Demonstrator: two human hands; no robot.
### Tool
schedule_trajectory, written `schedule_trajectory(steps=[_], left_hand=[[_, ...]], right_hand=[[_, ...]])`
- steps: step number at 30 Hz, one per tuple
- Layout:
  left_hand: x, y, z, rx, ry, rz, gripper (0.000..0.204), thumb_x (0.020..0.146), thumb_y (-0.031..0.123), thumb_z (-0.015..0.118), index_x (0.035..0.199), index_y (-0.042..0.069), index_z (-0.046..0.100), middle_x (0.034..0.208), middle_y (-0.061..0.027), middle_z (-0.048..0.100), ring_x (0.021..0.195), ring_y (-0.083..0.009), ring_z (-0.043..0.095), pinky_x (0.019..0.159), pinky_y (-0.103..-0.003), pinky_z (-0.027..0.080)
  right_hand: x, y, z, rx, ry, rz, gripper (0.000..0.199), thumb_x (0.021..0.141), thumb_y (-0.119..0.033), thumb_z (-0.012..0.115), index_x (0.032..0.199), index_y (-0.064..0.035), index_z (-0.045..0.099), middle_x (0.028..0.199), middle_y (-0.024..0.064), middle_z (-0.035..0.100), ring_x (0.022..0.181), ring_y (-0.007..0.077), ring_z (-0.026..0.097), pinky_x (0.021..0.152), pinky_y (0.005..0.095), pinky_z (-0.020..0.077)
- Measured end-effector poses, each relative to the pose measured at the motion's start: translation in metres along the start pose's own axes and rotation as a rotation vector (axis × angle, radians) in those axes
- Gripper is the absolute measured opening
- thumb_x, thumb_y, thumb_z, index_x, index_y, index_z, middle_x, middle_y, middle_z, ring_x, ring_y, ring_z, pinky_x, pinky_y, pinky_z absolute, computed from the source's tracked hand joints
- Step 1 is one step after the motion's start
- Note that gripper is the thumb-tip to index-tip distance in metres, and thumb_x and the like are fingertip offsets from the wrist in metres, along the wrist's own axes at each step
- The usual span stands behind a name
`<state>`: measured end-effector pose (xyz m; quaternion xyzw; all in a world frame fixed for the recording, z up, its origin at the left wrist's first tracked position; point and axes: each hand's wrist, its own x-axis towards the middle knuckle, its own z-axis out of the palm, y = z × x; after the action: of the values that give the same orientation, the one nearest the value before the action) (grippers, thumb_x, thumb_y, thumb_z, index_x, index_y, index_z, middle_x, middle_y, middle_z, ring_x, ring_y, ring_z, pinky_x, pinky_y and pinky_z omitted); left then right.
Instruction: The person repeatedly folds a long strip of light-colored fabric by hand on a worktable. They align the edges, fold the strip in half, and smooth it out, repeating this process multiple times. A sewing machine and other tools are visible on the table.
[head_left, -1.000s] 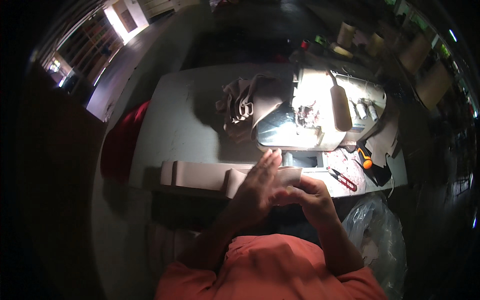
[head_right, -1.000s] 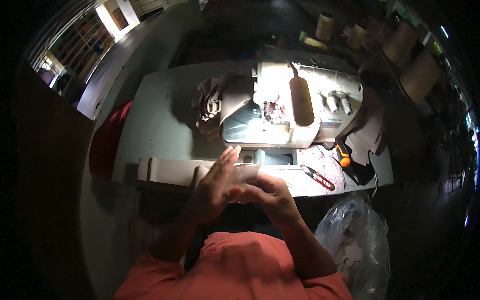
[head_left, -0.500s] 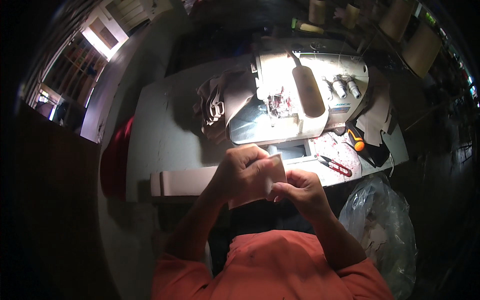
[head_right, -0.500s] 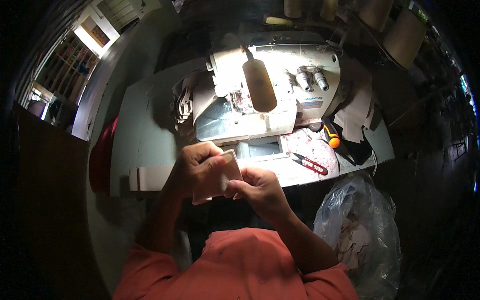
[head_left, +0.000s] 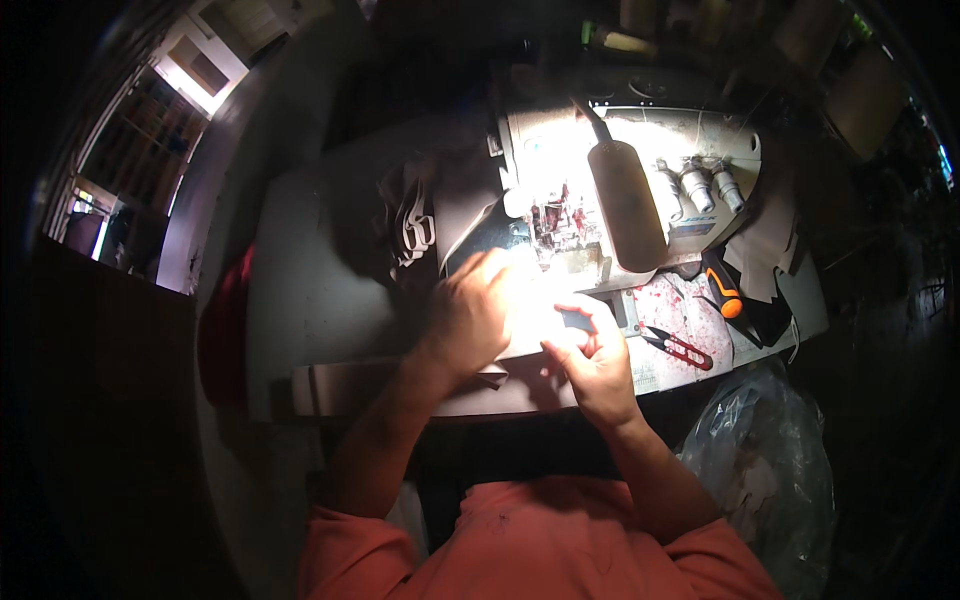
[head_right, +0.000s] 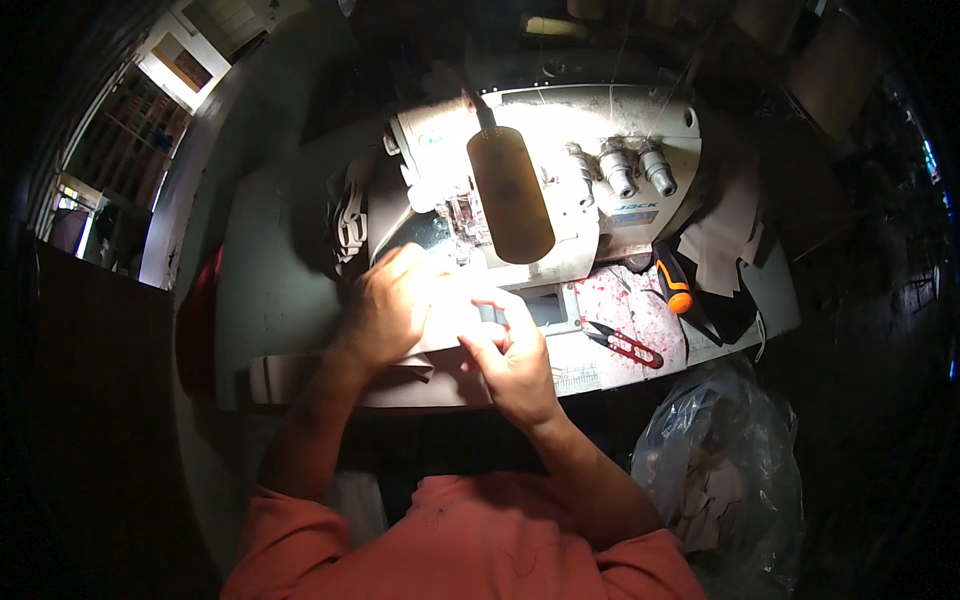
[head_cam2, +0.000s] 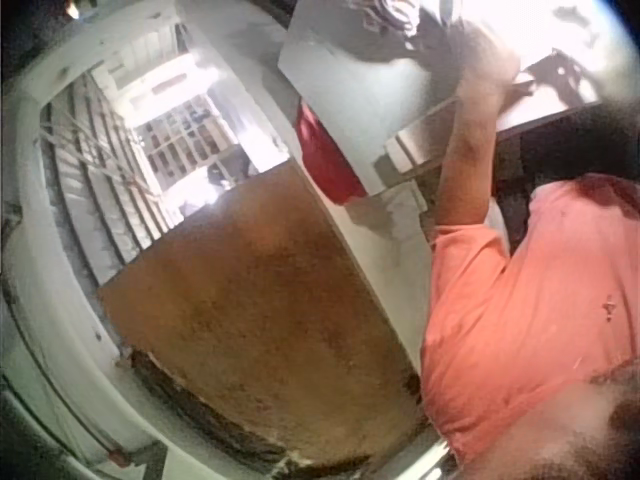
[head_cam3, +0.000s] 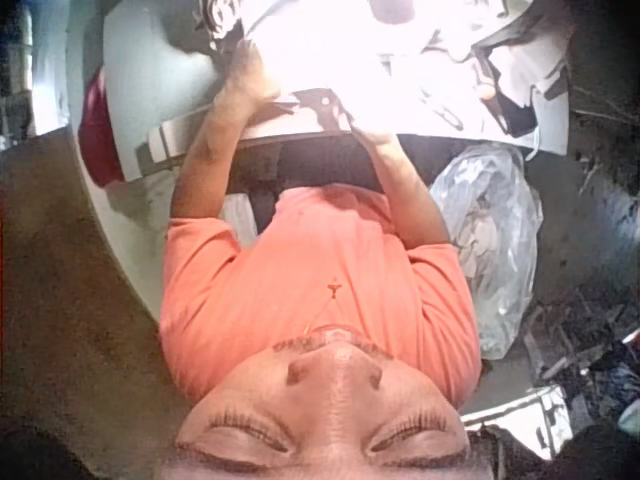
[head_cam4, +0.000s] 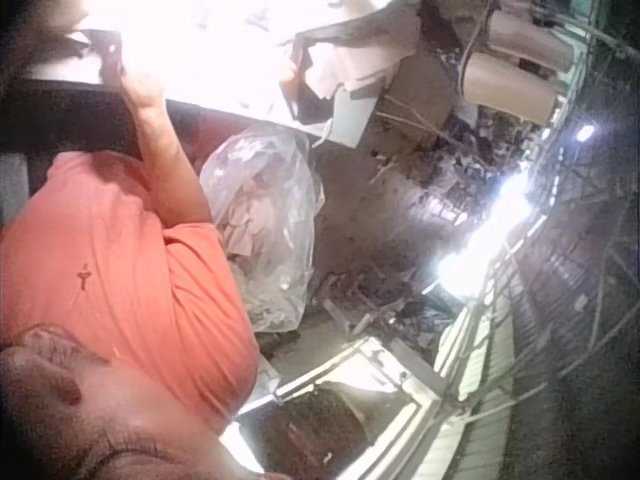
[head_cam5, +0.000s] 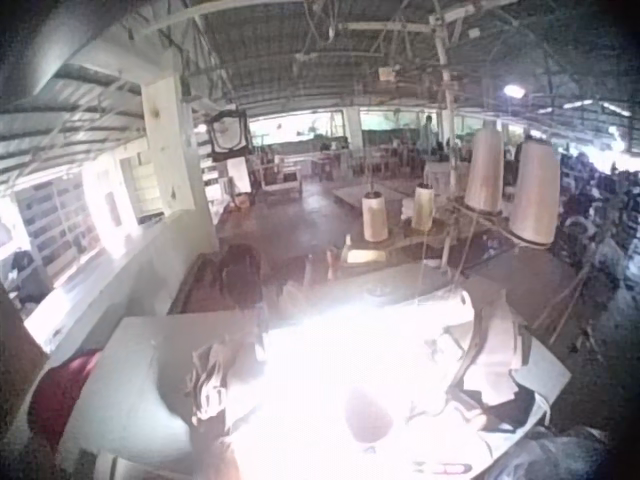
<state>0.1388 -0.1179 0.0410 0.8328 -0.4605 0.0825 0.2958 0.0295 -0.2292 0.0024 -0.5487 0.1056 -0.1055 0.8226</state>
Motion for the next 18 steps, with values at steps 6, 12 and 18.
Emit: schedule_trajectory(steps=[6, 12, 18], left_hand=[[0.017, -0.011, -0.003, -0.076, 0.047, 0.120, 0.011, 0.066, -0.001, 0.051, 0.077, 0.000, 0.055, 0.075, -0.0120, 0.053, 0.071, -0.0283, 0.053, 0.063, -0.035, 0.043], [-0.006, 0.000, 0.010, 0.002, 0.188, 0.114, 0.017, 0.064, -0.003, 0.056, 0.082, -0.004, 0.056, 0.084, -0.0177, 0.056, 0.083, -0.0304, 0.056, 0.073, -0.035, 0.046], [0.021, -0.041, 0.003, -0.100, -0.050, -0.005, 0.022, 0.068, 0.004, 0.054, 0.090, 0.001, 0.055, 0.089, -0.0168, 0.054, 0.081, -0.0308, 0.055, 0.072, -0.038, 0.043]], right_hand=[[0.015, -0.006, 0.004, -0.022, 0.002, 0.064, 0.020, 0.081, -0.003, 0.051, 0.098, 0.0050, 0.054, 0.077, 0.0062, 0.058, 0.057, 0.0079, 0.052, 0.053, 0.0194, 0.0437], [0.018, -0.002, 0.004, -0.085, 0.007, 0.068, 0.022, 0.081, -0.002, 0.051, 0.102, 0.0049, 0.051, 0.082, 0.0092, 0.058, 0.061, 0.0117, 0.055, 0.053, 0.0193, 0.0447], [0.011, -0.010, -0.002, -0.017, 0.000, 0.067, 0.022, 0.083, -0.003, 0.047, 0.103, 0.0047, 0.051, 0.081, 0.0116, 0.060, 0.063, 0.0111, 0.055, 0.059, 0.0212, 0.0455]])
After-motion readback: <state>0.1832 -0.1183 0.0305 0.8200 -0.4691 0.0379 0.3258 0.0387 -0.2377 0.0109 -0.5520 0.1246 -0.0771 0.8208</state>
